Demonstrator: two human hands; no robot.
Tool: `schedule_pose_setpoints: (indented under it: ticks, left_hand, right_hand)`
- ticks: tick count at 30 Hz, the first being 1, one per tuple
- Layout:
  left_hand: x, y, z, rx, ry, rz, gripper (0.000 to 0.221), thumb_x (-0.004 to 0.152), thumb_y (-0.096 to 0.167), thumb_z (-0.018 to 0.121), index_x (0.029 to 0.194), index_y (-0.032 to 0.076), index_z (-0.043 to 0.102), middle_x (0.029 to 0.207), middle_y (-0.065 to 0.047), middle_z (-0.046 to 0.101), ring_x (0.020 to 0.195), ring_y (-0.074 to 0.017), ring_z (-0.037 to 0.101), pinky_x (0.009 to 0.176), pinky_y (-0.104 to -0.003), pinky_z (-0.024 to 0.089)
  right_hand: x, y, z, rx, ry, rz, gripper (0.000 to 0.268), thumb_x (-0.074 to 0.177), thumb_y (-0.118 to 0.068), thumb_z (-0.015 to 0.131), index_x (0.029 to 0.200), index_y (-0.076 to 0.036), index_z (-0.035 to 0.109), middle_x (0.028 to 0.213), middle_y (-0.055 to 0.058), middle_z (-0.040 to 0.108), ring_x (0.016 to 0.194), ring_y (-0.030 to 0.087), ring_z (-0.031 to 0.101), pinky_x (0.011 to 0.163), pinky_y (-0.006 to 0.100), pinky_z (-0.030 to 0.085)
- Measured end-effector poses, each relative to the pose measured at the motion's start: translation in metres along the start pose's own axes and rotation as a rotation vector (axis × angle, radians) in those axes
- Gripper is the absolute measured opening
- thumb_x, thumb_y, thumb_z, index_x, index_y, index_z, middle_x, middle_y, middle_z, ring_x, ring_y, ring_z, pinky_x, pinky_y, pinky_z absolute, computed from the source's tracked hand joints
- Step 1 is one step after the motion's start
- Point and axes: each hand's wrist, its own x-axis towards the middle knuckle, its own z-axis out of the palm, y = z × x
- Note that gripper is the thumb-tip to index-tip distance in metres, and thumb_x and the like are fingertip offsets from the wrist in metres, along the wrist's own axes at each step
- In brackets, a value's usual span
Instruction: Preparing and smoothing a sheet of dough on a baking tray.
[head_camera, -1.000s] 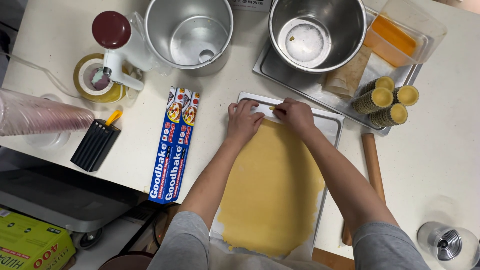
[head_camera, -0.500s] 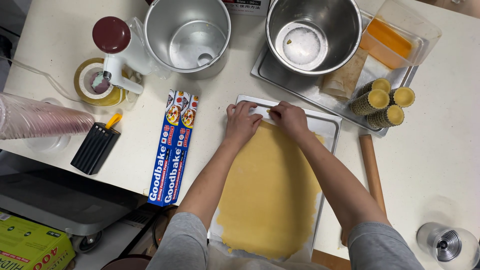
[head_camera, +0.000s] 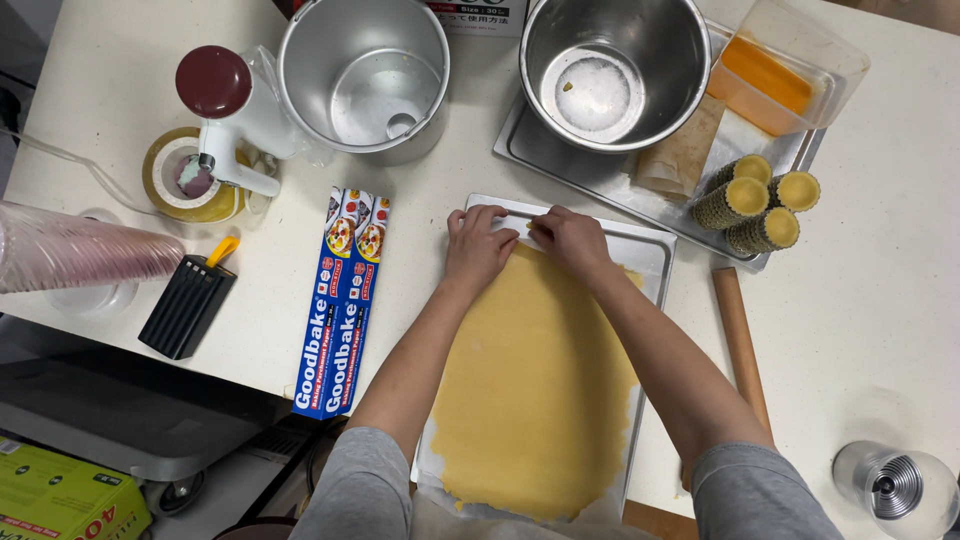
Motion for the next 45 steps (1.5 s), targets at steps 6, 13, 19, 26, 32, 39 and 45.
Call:
schedule_pose_setpoints:
  ticks: [6, 13, 19, 26, 32, 39, 45]
  left_hand:
    - [0.001, 0.002, -0.002, -0.002, -0.018, -0.012, 0.01, 0.087, 0.025, 0.077, 0.093, 0.018, 0.082, 0.121, 0.0, 0.065, 0.123, -0.018, 0.054, 0.109, -0.05, 0.03]
    - [0.019, -0.003, 0.013, -0.004, -0.023, 0.001, 0.018, 0.088, 0.024, 0.077, 0.104, 0.017, 0.079, 0.125, -0.001, 0.063, 0.125, -0.0194, 0.052, 0.109, -0.049, 0.03]
    - [0.014, 0.001, 0.018, 0.053, 0.057, -0.126, 0.041, 0.084, 0.028, 0.079, 0.12, 0.012, 0.069, 0.126, -0.007, 0.056, 0.123, -0.0259, 0.05, 0.105, -0.049, 0.031]
    - [-0.047, -0.007, 0.005, -0.098, 0.351, -0.317, 0.018, 0.092, 0.019, 0.073, 0.109, 0.017, 0.071, 0.122, -0.003, 0.059, 0.123, -0.0239, 0.052, 0.108, -0.046, 0.032]
    - [-0.068, -0.007, -0.012, -0.024, 0.236, -0.266, 0.021, 0.09, 0.016, 0.071, 0.11, 0.016, 0.073, 0.123, -0.003, 0.06, 0.124, -0.0246, 0.052, 0.108, -0.048, 0.031]
    - [-0.06, -0.001, -0.007, 0.034, 0.083, -0.107, 0.038, 0.094, 0.023, 0.066, 0.131, 0.015, 0.067, 0.138, -0.007, 0.055, 0.134, -0.0248, 0.048, 0.112, -0.052, 0.03]
    - [-0.054, 0.0, 0.003, 0.156, -0.078, -0.095, 0.045, 0.098, 0.033, 0.059, 0.14, 0.017, 0.061, 0.152, -0.009, 0.046, 0.144, -0.0294, 0.037, 0.116, -0.058, 0.024]
  right_hand:
    - [0.0, 0.002, 0.0, 0.052, 0.033, 0.031, 0.014, 0.093, -0.023, 0.073, 0.097, -0.011, 0.08, 0.095, 0.005, 0.072, 0.077, 0.03, 0.069, 0.071, 0.041, 0.055]
    - [-0.049, 0.005, -0.025, 0.727, 0.33, 0.349, 0.007, 0.095, -0.009, 0.076, 0.101, -0.005, 0.077, 0.085, 0.003, 0.07, 0.069, 0.01, 0.065, 0.062, 0.026, 0.052]
    - [-0.067, 0.003, -0.001, 0.648, 0.318, 0.287, 0.008, 0.094, -0.011, 0.078, 0.098, -0.004, 0.078, 0.083, 0.004, 0.068, 0.07, 0.01, 0.061, 0.064, 0.027, 0.05]
    - [-0.026, -0.023, 0.014, 0.387, 0.167, 0.154, 0.01, 0.09, -0.017, 0.076, 0.097, -0.011, 0.079, 0.087, 0.005, 0.072, 0.069, 0.018, 0.068, 0.065, 0.033, 0.054]
    - [-0.005, -0.049, 0.019, 0.261, 0.084, 0.048, 0.009, 0.09, -0.02, 0.074, 0.095, -0.014, 0.079, 0.088, 0.001, 0.072, 0.077, 0.02, 0.07, 0.069, 0.035, 0.056]
    - [0.001, -0.034, 0.026, 0.076, 0.062, -0.095, 0.014, 0.085, -0.016, 0.078, 0.098, -0.017, 0.081, 0.089, 0.002, 0.071, 0.087, 0.028, 0.06, 0.076, 0.04, 0.055]
    - [-0.037, -0.031, 0.02, 0.093, 0.219, -0.1, 0.033, 0.09, -0.015, 0.073, 0.123, -0.013, 0.073, 0.121, 0.006, 0.066, 0.112, 0.032, 0.058, 0.099, 0.044, 0.05]
